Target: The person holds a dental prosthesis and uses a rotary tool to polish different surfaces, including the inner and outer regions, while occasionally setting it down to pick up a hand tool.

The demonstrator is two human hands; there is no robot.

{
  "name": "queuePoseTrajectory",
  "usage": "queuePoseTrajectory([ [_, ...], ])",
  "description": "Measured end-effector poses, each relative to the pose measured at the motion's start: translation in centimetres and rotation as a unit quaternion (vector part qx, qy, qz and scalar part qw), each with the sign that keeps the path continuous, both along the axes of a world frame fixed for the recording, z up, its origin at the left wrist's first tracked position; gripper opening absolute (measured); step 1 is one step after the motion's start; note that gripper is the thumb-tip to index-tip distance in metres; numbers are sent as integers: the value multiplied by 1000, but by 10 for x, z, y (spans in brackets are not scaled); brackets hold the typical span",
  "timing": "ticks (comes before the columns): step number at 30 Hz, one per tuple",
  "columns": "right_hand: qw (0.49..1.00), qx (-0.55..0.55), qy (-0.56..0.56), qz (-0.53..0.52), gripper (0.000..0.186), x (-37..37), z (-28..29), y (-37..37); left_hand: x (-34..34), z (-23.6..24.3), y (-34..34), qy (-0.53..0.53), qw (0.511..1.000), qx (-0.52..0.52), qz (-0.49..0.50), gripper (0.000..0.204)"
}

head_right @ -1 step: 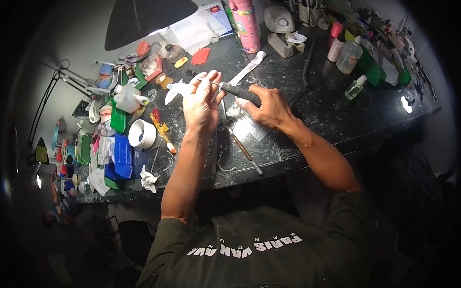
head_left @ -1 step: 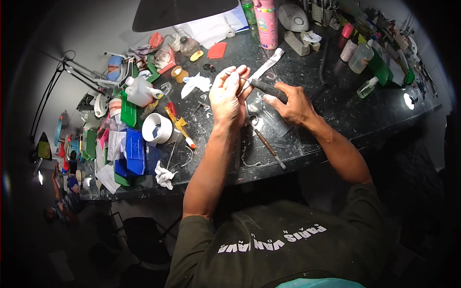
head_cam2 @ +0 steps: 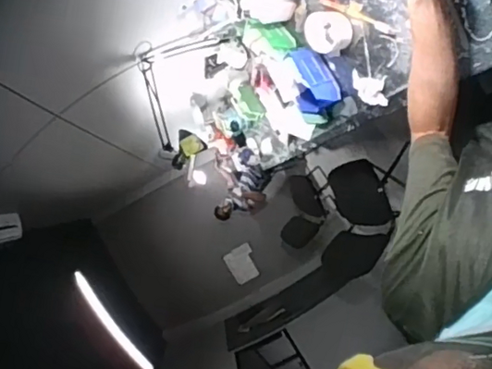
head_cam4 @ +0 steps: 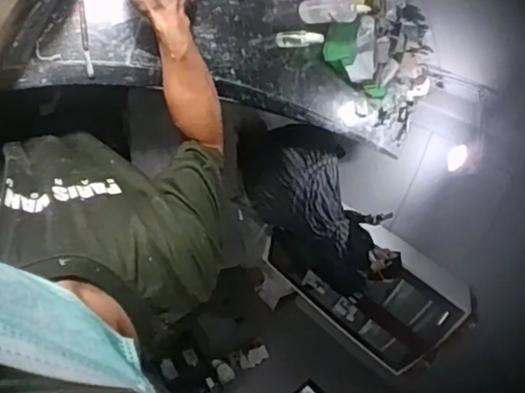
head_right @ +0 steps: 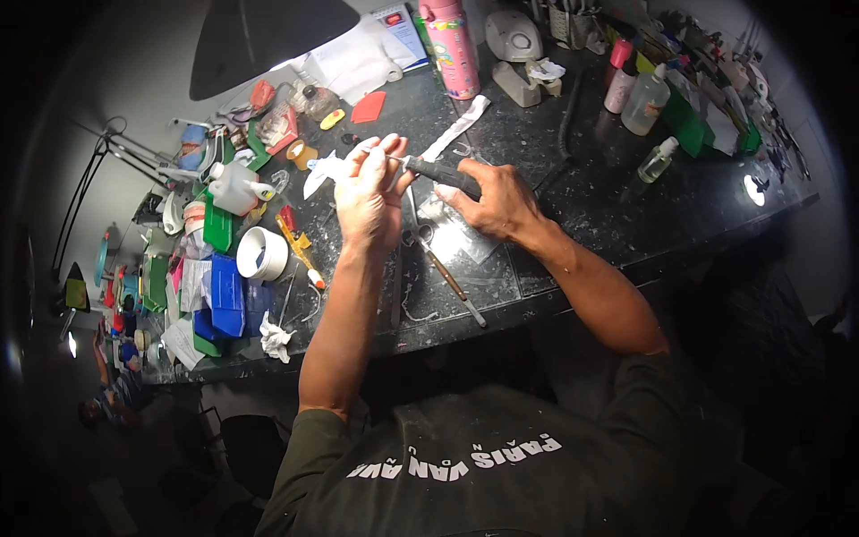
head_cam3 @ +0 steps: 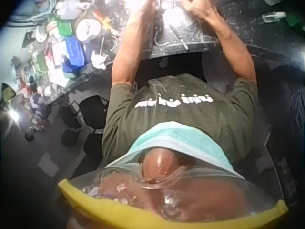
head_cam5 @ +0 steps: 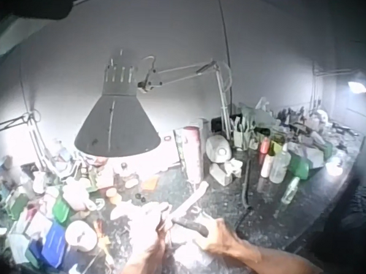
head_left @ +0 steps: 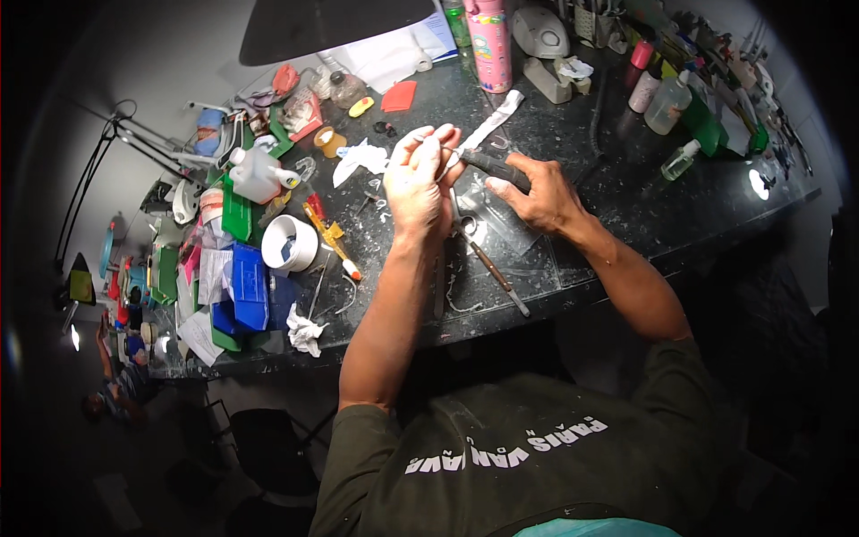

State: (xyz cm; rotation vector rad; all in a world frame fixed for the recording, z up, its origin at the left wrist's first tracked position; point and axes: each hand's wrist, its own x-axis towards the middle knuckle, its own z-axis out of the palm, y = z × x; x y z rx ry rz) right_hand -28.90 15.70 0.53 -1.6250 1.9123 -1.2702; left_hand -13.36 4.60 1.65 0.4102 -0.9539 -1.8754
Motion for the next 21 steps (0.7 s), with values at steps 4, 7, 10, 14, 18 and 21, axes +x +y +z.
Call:
queuePoseTrajectory([
  [4, 1000, -27, -1, 4, 39, 0, -6, -3, 2, 6, 2, -68, 995, -74, 20, 20],
  [7, 999, 49, 13, 7, 34, -2, 5, 2, 0, 6, 2, -123, 984, -131, 21, 20],
  [10, 999, 44, -2, 8, 34, -4, 6, 4, -2, 13, 8, -183, 962, -188, 80, 22],
  [14, 1000, 13, 2, 5, 33, -6, 3, 4, 3, 4, -7, -259, 921, -283, 75, 31],
  [18, 999, -13, -41, 12, 41, -10, 3, 1, -3, 11, -4, -213, 938, -272, -15, 37],
  [21, 988, 16, -112, 107, 29, -6, 2, -1, -10, -2, 9, -167, 926, -322, -103, 40],
])
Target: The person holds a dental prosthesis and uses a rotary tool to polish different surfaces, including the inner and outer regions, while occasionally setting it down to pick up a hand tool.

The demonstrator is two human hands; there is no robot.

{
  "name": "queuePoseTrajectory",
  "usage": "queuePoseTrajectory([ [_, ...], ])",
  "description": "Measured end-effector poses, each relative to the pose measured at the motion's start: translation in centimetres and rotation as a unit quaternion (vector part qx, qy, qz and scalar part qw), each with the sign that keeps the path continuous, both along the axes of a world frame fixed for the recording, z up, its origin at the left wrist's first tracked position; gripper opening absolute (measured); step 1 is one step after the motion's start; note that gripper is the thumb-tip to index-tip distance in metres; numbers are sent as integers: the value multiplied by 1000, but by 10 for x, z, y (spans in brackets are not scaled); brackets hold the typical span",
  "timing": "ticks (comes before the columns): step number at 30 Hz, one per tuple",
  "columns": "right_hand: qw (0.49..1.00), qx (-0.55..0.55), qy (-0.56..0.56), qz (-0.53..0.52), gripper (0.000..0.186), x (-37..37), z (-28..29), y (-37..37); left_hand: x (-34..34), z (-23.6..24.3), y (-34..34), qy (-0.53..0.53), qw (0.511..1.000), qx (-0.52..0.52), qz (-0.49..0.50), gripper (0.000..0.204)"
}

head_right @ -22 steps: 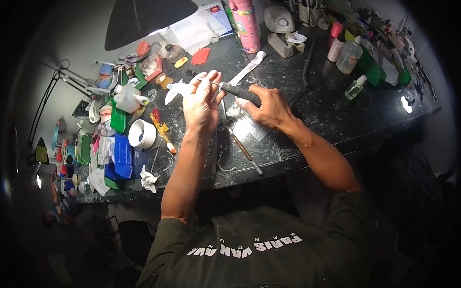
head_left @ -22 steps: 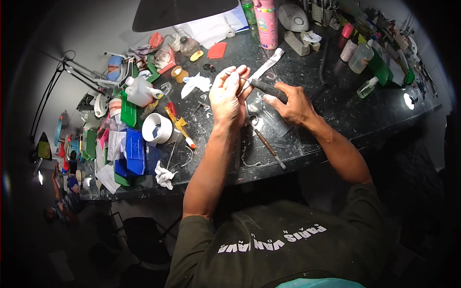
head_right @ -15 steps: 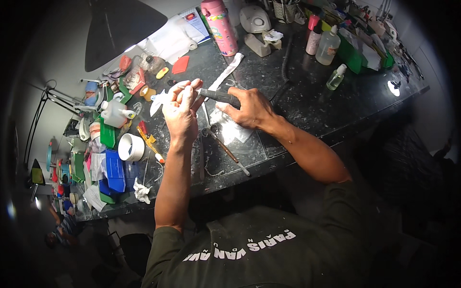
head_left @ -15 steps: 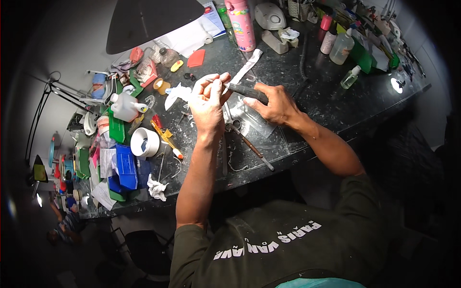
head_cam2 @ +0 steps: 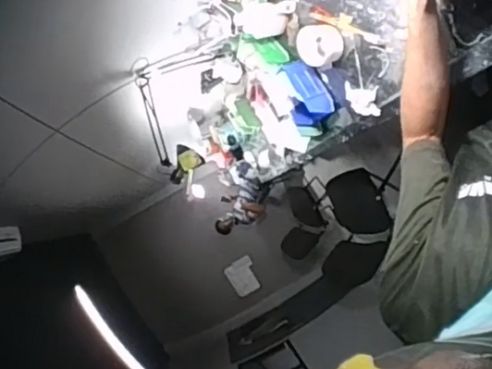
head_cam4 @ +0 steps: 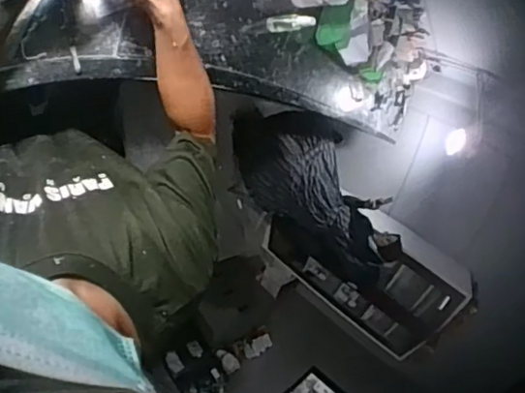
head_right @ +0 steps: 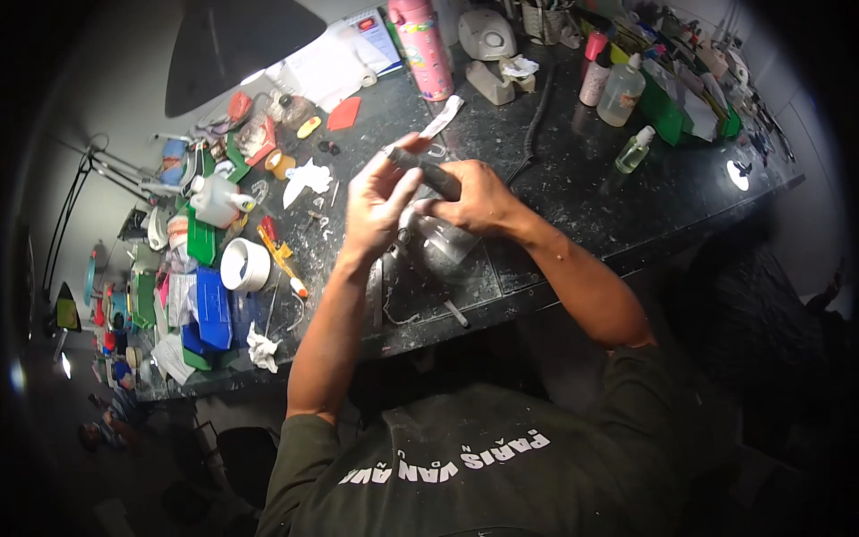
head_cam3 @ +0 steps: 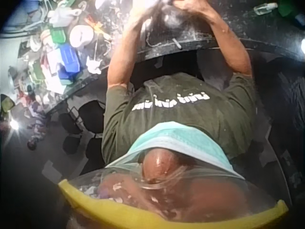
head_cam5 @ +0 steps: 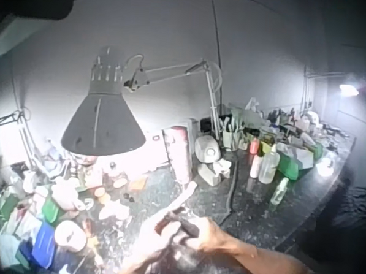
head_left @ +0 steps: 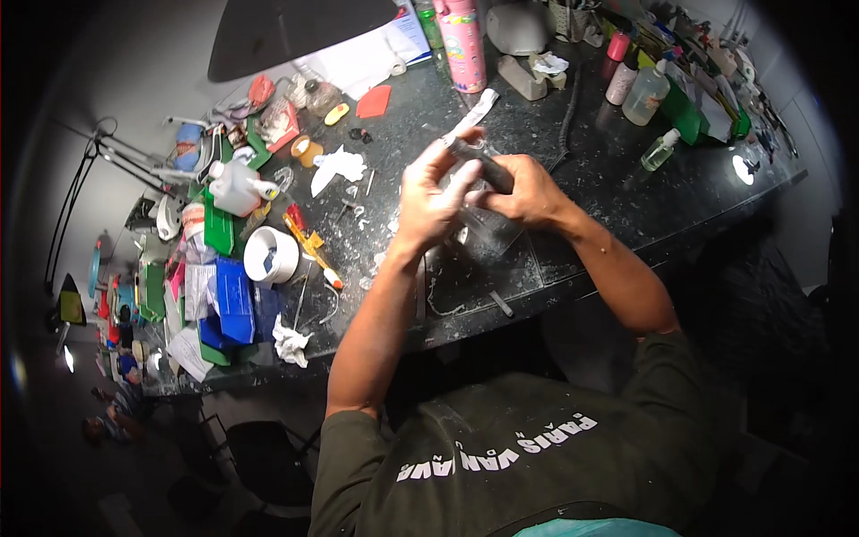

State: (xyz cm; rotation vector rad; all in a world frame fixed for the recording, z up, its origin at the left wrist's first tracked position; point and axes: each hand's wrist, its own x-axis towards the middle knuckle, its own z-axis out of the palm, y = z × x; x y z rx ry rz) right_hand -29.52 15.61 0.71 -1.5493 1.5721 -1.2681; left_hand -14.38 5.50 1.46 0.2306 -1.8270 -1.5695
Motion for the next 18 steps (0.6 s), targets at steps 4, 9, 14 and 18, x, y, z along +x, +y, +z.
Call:
queuePoseTrajectory([
  [4, 994, 73, -74, -24, 10, -20, -8, 8, -38, 0, 44, 61, 980, 173, 77, 22],
  [9, 986, -100, 39, -128, 14, 0, -11, 1, -43, -2, 51, 110, 966, 156, 172, 19],
  [14, 976, -42, 98, -190, 18, 1, -10, -2, -2, 22, 46, -34, 951, -122, 281, 33],
  [18, 962, -25, 114, -247, 23, -26, -14, 5, 85, 69, 53, -71, 924, -214, 309, 18],
])
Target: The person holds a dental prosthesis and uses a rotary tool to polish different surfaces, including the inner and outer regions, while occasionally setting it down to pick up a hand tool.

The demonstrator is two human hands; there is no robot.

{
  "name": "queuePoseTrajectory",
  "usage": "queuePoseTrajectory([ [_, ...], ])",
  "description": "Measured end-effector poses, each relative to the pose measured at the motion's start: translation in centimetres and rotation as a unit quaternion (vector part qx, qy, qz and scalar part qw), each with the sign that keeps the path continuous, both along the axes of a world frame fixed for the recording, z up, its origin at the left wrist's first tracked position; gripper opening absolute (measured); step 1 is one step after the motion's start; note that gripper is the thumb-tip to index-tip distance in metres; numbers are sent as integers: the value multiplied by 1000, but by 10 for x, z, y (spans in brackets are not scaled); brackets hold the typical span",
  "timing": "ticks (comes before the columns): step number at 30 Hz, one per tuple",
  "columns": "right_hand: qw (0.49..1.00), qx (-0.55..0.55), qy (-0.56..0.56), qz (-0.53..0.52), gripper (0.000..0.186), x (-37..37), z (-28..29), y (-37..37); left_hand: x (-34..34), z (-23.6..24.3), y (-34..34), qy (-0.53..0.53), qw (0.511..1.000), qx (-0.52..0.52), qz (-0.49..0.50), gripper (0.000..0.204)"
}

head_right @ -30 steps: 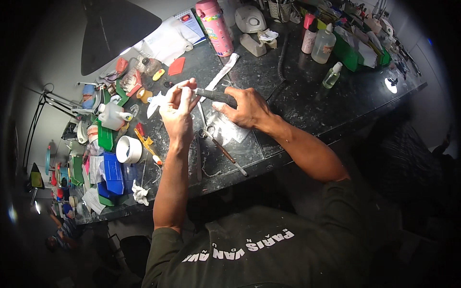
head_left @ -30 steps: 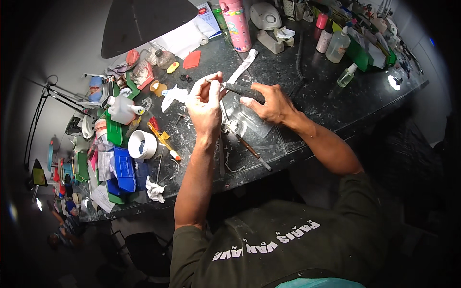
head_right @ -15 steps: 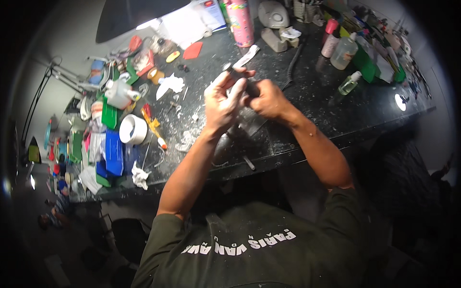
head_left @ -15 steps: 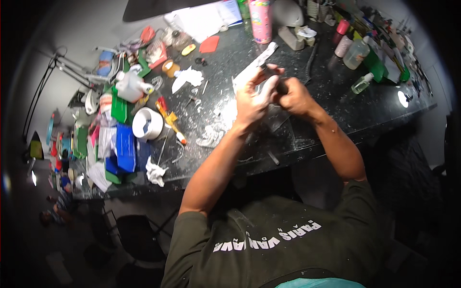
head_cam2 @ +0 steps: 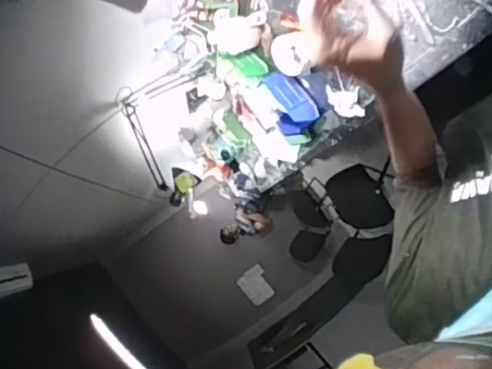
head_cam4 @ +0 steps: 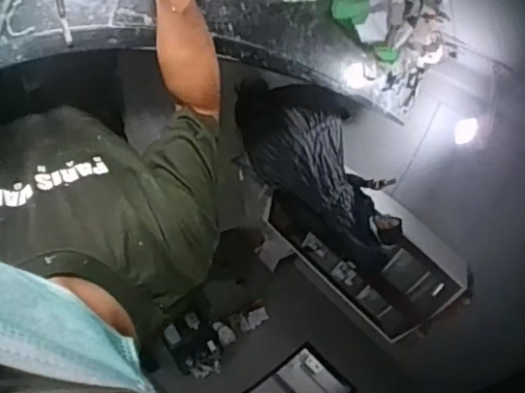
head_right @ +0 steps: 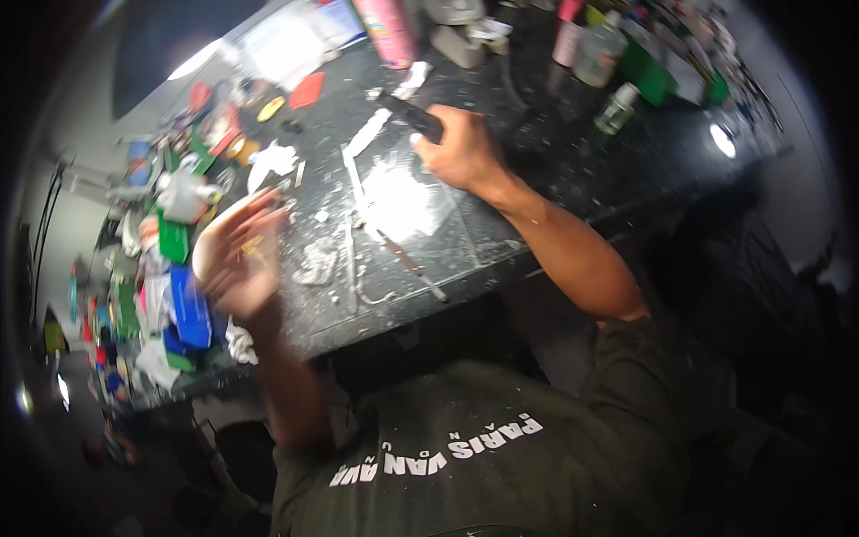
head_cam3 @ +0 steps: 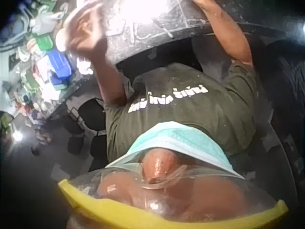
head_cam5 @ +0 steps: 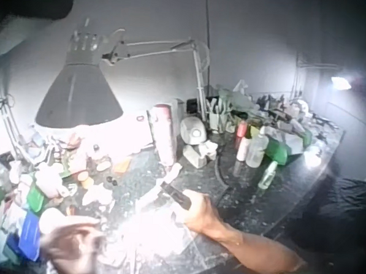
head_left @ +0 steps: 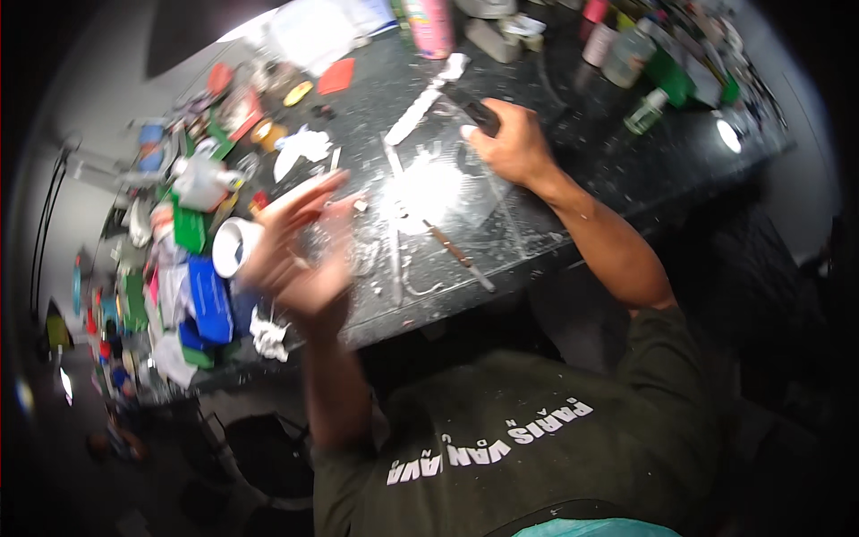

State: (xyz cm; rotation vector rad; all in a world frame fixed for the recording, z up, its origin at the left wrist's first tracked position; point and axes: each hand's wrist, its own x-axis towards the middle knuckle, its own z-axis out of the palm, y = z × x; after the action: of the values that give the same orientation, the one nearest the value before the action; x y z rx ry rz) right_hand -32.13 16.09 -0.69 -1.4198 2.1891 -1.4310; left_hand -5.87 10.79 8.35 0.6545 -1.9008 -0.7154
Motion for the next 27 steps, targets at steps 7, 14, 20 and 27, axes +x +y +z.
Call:
queuePoseTrajectory([
  [7, 999, -50, 16, 10, 28, 10, -7, -16, 136, 51, -4, 45, 978, -118, 164, 18],
  [14, 1000, -7, -9, -11, 28, -3, -3, -6, 145, 45, -19, 88, 976, -124, 155, 18],
  [20, 999, -18, -16, -41, 29, -5, -12, -11, 162, 49, -20, 111, 971, -138, 159, 19],
  [27, 998, 5, -23, -57, 37, -19, -16, -14, 177, 54, -17, 134, 964, -161, 164, 22],
])
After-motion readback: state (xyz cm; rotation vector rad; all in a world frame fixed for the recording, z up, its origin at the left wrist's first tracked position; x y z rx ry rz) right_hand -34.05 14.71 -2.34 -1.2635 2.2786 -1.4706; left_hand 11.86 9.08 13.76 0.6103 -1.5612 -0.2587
